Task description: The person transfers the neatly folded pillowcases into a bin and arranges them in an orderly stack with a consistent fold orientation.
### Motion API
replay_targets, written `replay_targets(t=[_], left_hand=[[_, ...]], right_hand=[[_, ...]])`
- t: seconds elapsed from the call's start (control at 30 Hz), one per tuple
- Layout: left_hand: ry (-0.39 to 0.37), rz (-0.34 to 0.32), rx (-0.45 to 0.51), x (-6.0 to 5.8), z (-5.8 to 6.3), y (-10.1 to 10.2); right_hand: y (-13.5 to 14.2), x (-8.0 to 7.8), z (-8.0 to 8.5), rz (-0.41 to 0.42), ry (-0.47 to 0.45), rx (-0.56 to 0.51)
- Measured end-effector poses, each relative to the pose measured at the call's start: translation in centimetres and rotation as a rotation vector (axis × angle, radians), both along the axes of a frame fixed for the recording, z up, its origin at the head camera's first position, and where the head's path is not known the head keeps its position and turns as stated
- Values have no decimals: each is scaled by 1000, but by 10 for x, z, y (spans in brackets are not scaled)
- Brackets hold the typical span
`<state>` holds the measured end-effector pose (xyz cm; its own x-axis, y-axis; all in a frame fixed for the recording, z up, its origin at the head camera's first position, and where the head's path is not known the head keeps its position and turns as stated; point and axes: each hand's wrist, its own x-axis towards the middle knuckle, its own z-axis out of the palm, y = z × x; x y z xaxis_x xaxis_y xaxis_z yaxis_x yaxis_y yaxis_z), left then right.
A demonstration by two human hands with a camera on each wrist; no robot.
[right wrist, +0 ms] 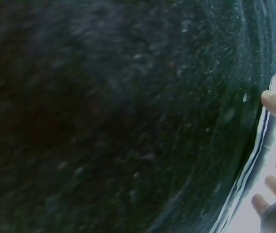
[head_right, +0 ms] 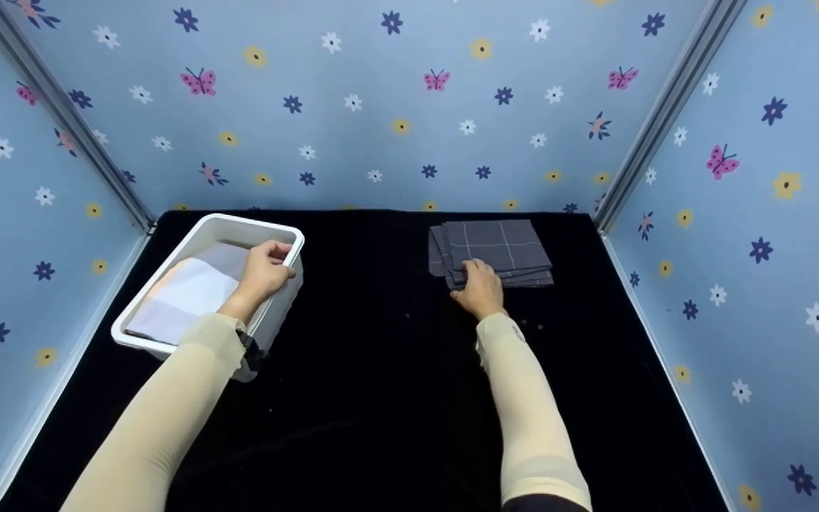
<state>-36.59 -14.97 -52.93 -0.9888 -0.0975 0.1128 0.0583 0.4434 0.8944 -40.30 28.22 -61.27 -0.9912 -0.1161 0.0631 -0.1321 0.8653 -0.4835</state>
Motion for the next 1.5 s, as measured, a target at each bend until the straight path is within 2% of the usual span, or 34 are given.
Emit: replay_targets(t=[0.13,0.37,0.5,0.57,0.63,0.83,1.1,1.23,1.5], left_hand=[[-11,8,3,0,0,0],[5,9,6,1,1,0],[17,11,2,0,0,-1],[15,14,-1,0,-1,-1],[12,14,-1,0,-1,-1],[10,12,5,1,-1,0],[2,10,0,1,0,4],[8,15,15,1,1,4],[9,18,-9,1,-1,1]], right_hand=[[6,-19,-24,7,28,-21],[-1,-23,-19,-14,-40,25],[11,-42,-45,-16,-13,24],[11,-42,-47,-17,-18,25],[8,-38,-41,-9,-26,44],[-8,-17,-7,-5,-56,119],[-12,-16,-6,-17,-15,173],[-7,-24,-14,-19,35,164],[20,-66,-70,-66,169,32]])
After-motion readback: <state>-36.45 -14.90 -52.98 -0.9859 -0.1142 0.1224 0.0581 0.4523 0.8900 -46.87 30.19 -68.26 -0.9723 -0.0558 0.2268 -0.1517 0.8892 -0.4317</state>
